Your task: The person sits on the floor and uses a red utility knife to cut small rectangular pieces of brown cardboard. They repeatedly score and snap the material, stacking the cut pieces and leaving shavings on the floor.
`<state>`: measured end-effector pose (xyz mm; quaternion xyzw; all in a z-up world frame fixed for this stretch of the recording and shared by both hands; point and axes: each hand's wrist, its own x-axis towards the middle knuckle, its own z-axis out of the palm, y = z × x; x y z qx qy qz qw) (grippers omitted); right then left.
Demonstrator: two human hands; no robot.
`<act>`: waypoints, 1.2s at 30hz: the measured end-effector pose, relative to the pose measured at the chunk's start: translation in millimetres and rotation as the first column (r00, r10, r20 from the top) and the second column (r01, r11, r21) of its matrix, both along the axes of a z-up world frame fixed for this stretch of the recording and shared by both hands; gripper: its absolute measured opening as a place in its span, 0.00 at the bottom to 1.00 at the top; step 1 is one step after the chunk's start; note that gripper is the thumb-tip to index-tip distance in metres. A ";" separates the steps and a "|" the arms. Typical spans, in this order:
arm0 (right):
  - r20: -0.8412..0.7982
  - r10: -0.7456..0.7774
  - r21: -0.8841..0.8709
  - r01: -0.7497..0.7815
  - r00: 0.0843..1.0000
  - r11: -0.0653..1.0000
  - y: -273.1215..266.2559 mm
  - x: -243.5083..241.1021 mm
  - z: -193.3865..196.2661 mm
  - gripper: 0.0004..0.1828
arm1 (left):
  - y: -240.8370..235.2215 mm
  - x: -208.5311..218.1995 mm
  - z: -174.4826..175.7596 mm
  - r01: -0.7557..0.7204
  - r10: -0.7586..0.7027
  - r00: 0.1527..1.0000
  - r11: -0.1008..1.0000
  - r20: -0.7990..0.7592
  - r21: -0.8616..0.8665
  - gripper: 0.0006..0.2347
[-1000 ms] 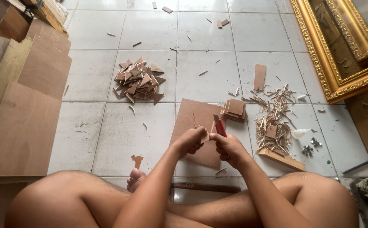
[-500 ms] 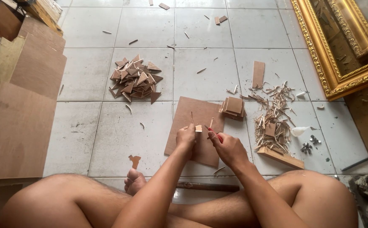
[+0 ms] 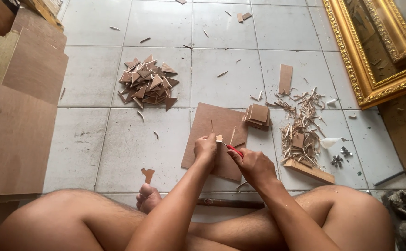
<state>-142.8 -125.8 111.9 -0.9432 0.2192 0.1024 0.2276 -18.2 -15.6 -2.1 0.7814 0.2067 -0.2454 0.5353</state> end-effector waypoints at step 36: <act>-0.127 0.008 -0.077 -0.017 0.992 0.997 -11.6 37.7 -57.7 0.44 | 4.7 4.8 9.0 0.066 -0.066 0.998 0.998 0.005 0.008 0.22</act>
